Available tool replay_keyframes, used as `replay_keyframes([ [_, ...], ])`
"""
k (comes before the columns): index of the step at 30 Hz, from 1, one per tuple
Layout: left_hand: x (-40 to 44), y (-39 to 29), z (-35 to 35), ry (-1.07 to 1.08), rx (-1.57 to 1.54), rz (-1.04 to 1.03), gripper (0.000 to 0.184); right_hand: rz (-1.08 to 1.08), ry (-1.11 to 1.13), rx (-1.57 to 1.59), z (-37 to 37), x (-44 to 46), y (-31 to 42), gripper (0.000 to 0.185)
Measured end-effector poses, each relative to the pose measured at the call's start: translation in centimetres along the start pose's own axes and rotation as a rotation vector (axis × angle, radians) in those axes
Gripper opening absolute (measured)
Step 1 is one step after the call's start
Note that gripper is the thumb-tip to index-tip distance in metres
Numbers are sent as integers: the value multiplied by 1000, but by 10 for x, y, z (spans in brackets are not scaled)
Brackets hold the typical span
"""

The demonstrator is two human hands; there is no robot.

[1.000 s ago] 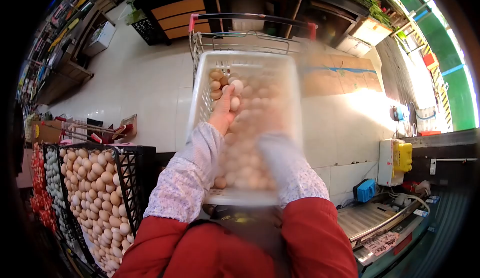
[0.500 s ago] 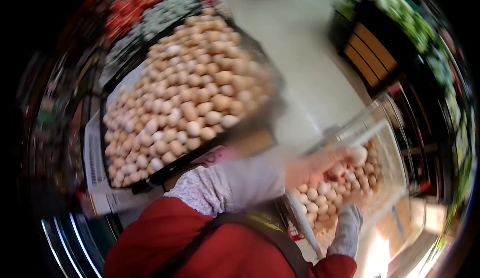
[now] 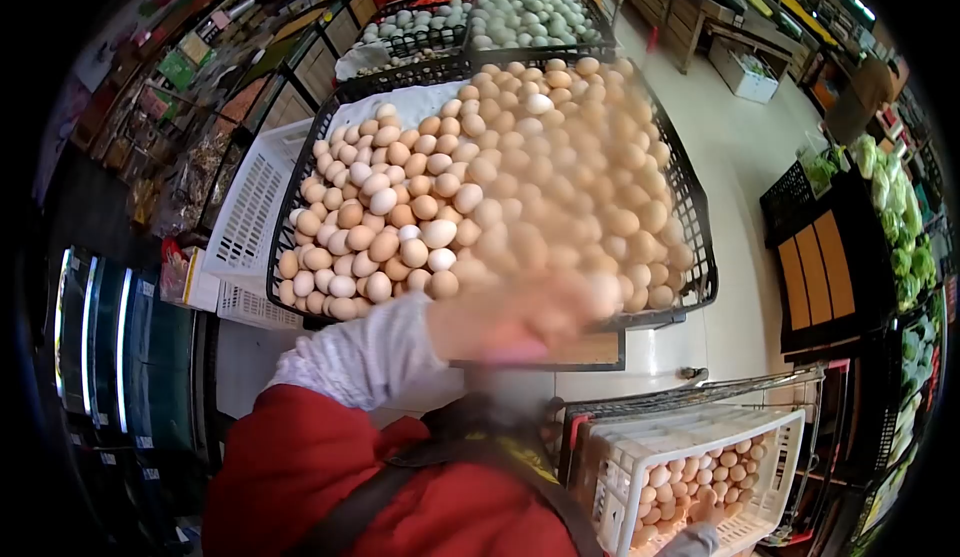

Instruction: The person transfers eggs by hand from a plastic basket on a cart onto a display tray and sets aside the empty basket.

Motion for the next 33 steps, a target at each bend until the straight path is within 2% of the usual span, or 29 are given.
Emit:
replay_keyframes([
  [2, -40, -54, 12, -85, 193, -161, 38, 17, 40, -224, 1, -45, 22, 45],
  [3, -52, -76, 28, -76, 252, -199, 37, 26, 58, -335, -15, -97, 40, 48],
  [4, -63, -99, 44, -68, 311, -237, 37, 41, 149, -233, -52, -161, 70, 38],
  [5, -76, -120, 58, -128, 223, -302, 36, 47, 152, -233, -42, -158, 83, 38],
  [7, -101, -161, 88, -244, 45, -428, 36, 277, 188, -231, -21, -142, 108, 43],
  [8, -111, -181, 106, -238, 46, -432, 36, 377, 192, -225, -29, -153, 120, 45],
  [9, -119, -201, 128, -354, 110, -491, 37, 478, 195, -217, -54, -178, 139, 47],
  [11, -132, -245, 182, -581, 236, -604, 38, 718, 357, -548, -126, -263, 171, 48],
  [12, -137, -270, 223, -651, 255, -584, 37, 841, 433, -544, -177, -308, 173, 45],
  [14, -144, -307, 268, -781, 360, -578, 35, 1153, 454, -839, -261, -346, 189, 40],
  [15, -145, -321, 279, -844, 449, -591, 34, 1323, 387, -1146, -297, -346, 196, 39],
  [17, -144, -348, 298, -1005, 552, -536, 38, 1207, 469, -1137, -394, -399, 192, 40],
  [19, -138, -380, 343, -933, 671, -462, 41, 1321, 754, -1150, -482, -416, 175, 28],
  [20, -133, -386, 350, -919, 667, -459, 41, 1022, 924, -1005, -528, -434, 165, 29],
  [21, -129, -394, 355, -1005, 781, -481, 41, 817, 1057, -937, -575, -453, 154, 34],
  [22, -125, -399, 361, -1088, 890, -503, 41, 915, 1069, -1042, -612, -474, 144, 38],
  [23, -121, -404, 368, -1075, 886, -499, 41, 1019, 1076, -1139, -649, -494, 134, 42],
  [24, -119, -411, 373, -1109, 1145, -436, 41, 965, 1165, -1075, -689, -491, 120, 41],
  [25, -116, -417, 377, -1132, 1407, -367, 41, 771, 1280, -932, -729, -483, 101, 41],
  [26, -111, -417, 381, -1173, 1480, -443, 42, 295, 1391, -608, -775, -465, 81, 40],
  [27, -108, -417, 387, -1161, 1483, -447, 42, 133, 1388, -510, -812, -456, 64, 40],
  [28, -105, -416, 393, -1148, 1563, -505, 43, 779, 1344, -866, -829, -472, 60, 37],
  [29, -103, -416, 396, -1135, 1643, -566, 43, 1419, 1015, -1174, -844, -490, 57, 34],
  [31, -101, -413, 403, -1152, 1706, -593, 43, 1580, 856, -1198, -905, -478, 28, 31],
  [33, -100, -411, 416, -1168, 1635, -603, 45, 2042, 750, -1211, -939, -469, 8, 30],
])
Point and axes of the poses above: each hand's wrist, its own x-axis towards the middle knuckle, its own z-axis out of the back of the hand, y = z × x, the point moved 1 cm from there along x, towards the middle knuckle, and after that the axes turned 11 degrees about -x, right-handed, at the moved point
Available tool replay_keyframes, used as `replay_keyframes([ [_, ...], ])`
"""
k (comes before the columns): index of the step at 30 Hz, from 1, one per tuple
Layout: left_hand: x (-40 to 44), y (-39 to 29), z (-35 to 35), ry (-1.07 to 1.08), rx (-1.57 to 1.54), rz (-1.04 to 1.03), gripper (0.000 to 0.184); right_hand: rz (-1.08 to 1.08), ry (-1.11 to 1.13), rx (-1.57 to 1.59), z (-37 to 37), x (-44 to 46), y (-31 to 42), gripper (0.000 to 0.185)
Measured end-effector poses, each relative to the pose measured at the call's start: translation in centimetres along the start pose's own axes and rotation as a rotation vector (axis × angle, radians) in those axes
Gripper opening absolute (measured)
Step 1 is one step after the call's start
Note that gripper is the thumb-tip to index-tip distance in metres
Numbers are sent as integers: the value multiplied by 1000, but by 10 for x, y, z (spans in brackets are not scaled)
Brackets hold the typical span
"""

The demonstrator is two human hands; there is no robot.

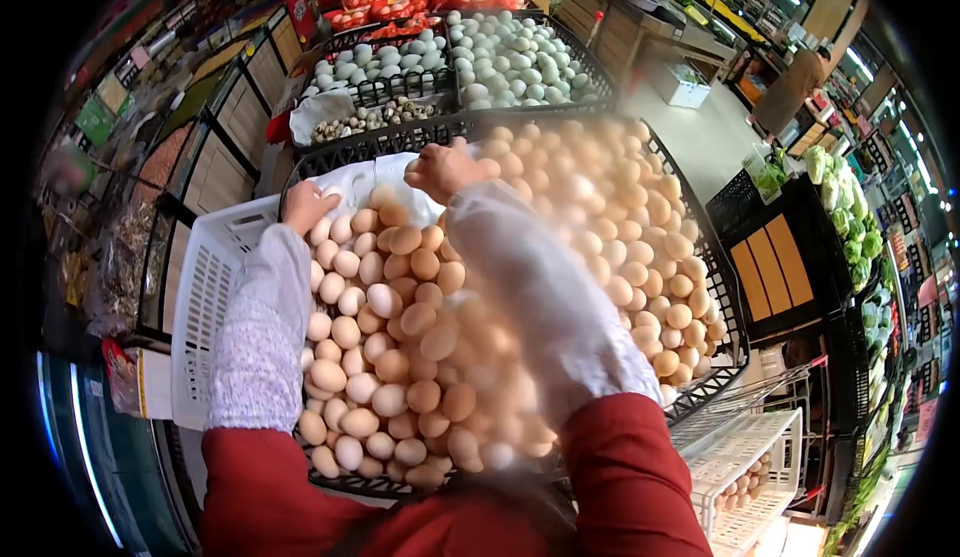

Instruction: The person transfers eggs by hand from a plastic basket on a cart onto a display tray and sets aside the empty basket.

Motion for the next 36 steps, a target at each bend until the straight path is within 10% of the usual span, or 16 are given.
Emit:
replay_keyframes([
  [11, -23, -3, -2, -5, -9, 34, 44, -198, 291, -66, -95, 18, 9, 41],
  [20, -18, 25, -20, 17, 151, -96, 49, -208, 248, 180, 22, -44, 36, 61],
  [26, 4, 13, -12, -106, 281, -393, 44, 60, -109, 587, 165, -238, 2, 37],
  [32, -49, -172, 8, -228, -88, -646, 32, -765, -460, 759, 283, -507, -109, 19],
  [36, -111, -315, -14, -44, -436, -706, 28, -1465, -730, 344, 311, -716, -201, 17],
])
Point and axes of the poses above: each hand's wrist, its own x-axis towards the middle knuckle, its own z-axis out of the back of the hand, y = z × x, the point moved 1 cm from there along x, towards the middle knuckle, and after that the axes turned 11 degrees about -x, right-handed, at the moved point
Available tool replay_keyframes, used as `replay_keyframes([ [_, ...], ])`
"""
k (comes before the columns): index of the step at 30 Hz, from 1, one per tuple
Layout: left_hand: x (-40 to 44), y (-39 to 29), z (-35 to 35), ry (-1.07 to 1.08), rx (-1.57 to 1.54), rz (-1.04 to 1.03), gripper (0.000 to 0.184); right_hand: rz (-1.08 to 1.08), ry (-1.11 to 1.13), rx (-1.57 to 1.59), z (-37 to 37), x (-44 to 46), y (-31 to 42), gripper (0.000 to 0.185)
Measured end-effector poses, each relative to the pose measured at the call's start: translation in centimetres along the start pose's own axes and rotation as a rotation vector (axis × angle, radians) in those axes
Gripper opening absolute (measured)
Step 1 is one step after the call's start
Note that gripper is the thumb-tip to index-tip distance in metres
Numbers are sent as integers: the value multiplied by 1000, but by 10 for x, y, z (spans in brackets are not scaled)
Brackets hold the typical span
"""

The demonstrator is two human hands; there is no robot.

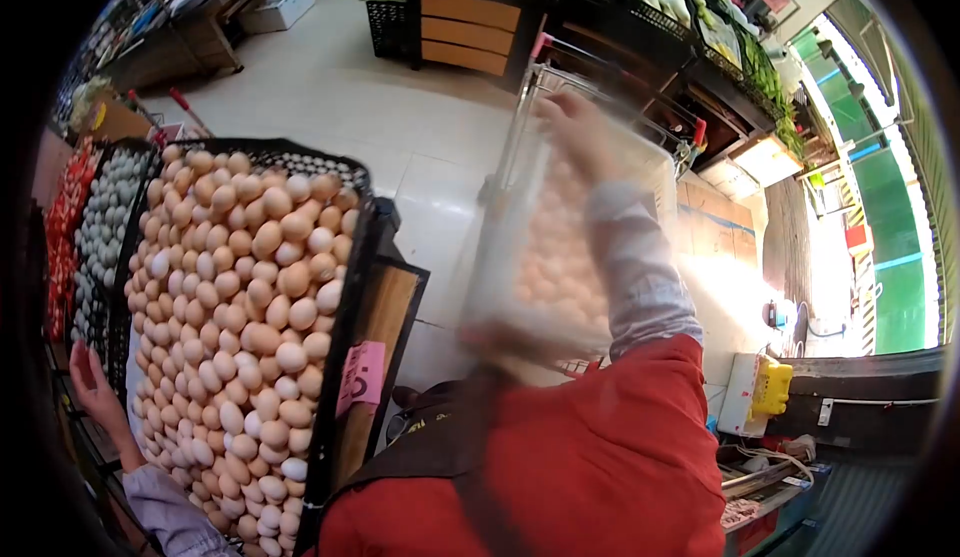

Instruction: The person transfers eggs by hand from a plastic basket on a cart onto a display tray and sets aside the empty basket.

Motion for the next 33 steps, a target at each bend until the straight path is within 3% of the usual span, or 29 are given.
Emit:
replay_keyframes([
  [1, 6, -35, -27, 60, -155, -6, 25, 36, -83, -214, 25, 45, -88, 19],
  [3, 12, -115, -87, 211, -331, -38, 20, -161, 48, -523, 58, 72, -178, 32],
  [6, 10, -240, -180, 513, -404, -194, 13, -224, 14, -579, 73, 69, -233, 41],
  [8, -4, -301, -247, 730, -564, -167, 14, -321, 34, -659, 78, 62, -244, 49],
  [13, -71, -417, -415, 1268, -808, 97, 24, -453, 189, -690, 84, 49, -209, 58],
  [16, -123, -476, -496, 1519, -982, 626, 36, -475, 126, -548, 81, 50, -233, 56],
  [18, -162, -491, -553, 1535, -896, 736, 48, -448, 73, -539, 77, 54, -264, 54],
  [20, -195, -495, -600, 1433, -870, 880, 51, -365, 32, -616, 71, 50, -279, 53],
  [24, -243, -480, -681, 1320, -839, 966, 52, -200, -147, -828, 55, 44, -313, 52],
  [27, -264, -475, -710, 1212, -646, 830, 51, -187, -66, -909, 57, 36, -294, 48],
  [28, -267, -472, -714, 1203, -540, 487, 49, -188, -21, -950, 53, 38, -294, 46],
  [30, -271, -476, -719, 1173, -426, 146, 46, -185, 69, -1029, 47, 41, -290, 44],
  [32, -255, -500, -701, 1069, -160, 344, 46, -361, -87, -909, 34, 42, -307, 39],
  [33, -250, -506, -694, 1071, -161, 342, 46, -364, -89, -910, 32, 43, -305, 39],
])
Point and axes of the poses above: each hand's wrist, its own x-axis towards the middle knuckle, its own z-axis out of the back of the hand, y = z × x, the point moved 1 cm from there along x, towards the middle knuckle, and after that the axes turned 11 degrees about -x, right-handed, at the moved point
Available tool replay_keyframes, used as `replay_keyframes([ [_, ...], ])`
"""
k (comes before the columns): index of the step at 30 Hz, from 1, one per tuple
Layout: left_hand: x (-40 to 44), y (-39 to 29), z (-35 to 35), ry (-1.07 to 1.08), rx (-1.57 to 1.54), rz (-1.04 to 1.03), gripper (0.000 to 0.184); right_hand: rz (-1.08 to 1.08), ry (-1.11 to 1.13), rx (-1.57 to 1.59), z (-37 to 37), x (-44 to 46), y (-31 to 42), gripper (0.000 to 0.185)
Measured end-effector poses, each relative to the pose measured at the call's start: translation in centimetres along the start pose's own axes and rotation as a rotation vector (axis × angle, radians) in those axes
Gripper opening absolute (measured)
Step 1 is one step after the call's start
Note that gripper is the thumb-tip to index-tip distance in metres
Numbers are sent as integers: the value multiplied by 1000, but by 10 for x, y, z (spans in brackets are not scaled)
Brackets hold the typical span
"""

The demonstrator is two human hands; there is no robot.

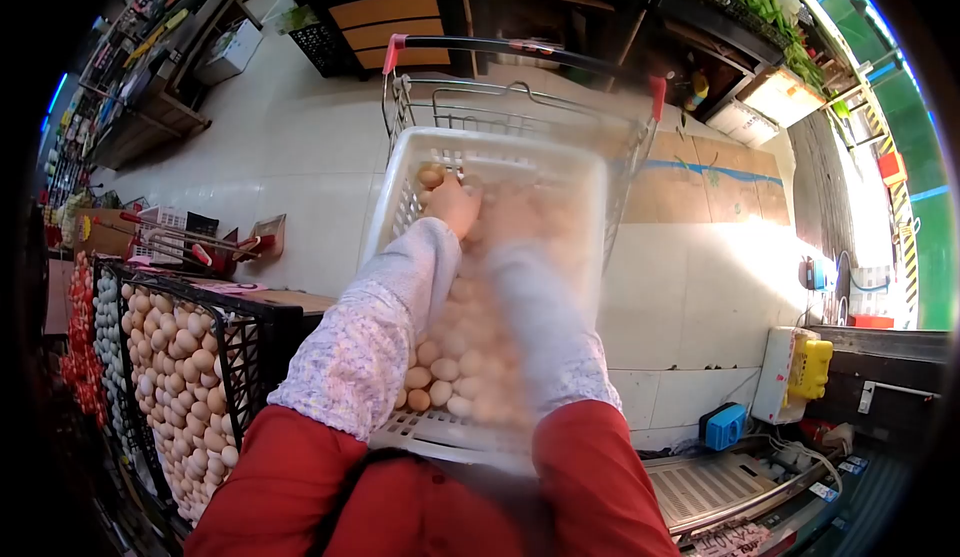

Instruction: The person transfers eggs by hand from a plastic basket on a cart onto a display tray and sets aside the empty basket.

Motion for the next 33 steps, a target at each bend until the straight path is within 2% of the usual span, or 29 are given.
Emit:
replay_keyframes([
  [3, -12, -13, 10, 52, 152, -107, 48, -41, 52, -44, 10, -2, 9, 35],
  [5, -15, -18, 17, 90, 261, -272, 48, -100, 58, -85, 17, -6, 13, 35],
  [8, -8, -4, 11, 51, 286, -341, 46, -127, 89, -31, 14, -7, 14, 36],
  [12, -6, 21, 1, -95, 104, -275, 42, -150, 8, 45, 16, -11, 17, 40],
  [14, -15, 31, 3, -104, -314, -268, 33, -89, -25, 30, 20, -16, 19, 44],
  [15, -23, 35, 1, -106, -309, -267, 33, -69, -35, 27, 23, -19, 21, 45],
  [17, -36, 39, -4, -79, -1053, 115, 28, -17, -41, -87, 33, -23, 24, 47],
  [18, -20, 70, -27, 12, -1272, 143, 31, 0, -43, -124, 38, -24, 26, 48],
  [19, -24, 66, -21, 10, -1271, 143, 31, -17, -9, -103, 41, -25, 26, 50],
  [20, -29, 62, -16, 49, -1380, 320, 33, -25, 8, -93, 42, -26, 26, 51],
  [22, -27, 71, -21, 86, -1485, 502, 35, -11, -2, -56, 41, -27, 24, 53],
  [24, -25, 76, -21, 202, -1679, 553, 36, 13, -28, -28, 41, -27, 25, 54],
  [28, -35, 55, -9, 209, -1501, 521, 34, -18, 8, 17, 38, -24, 27, 53],
  [30, -39, 39, -4, 79, -1161, 307, 28, -48, -6, 61, 34, -23, 25, 53],
  [31, -34, 43, -6, 78, -1163, 308, 28, -14, -40, 57, 34, -24, 24, 53],
  [33, -20, 56, -15, 120, -936, 174, 38, 21, -75, 53, 37, -26, 22, 53],
])
Point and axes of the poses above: each hand's wrist, its own x-axis towards the middle knuckle, its own z-axis out of the back of the hand, y = z × x, the point moved 1 cm from there along x, towards the middle knuckle, and after that the axes turned 11 degrees about -x, right-handed, at the moved point
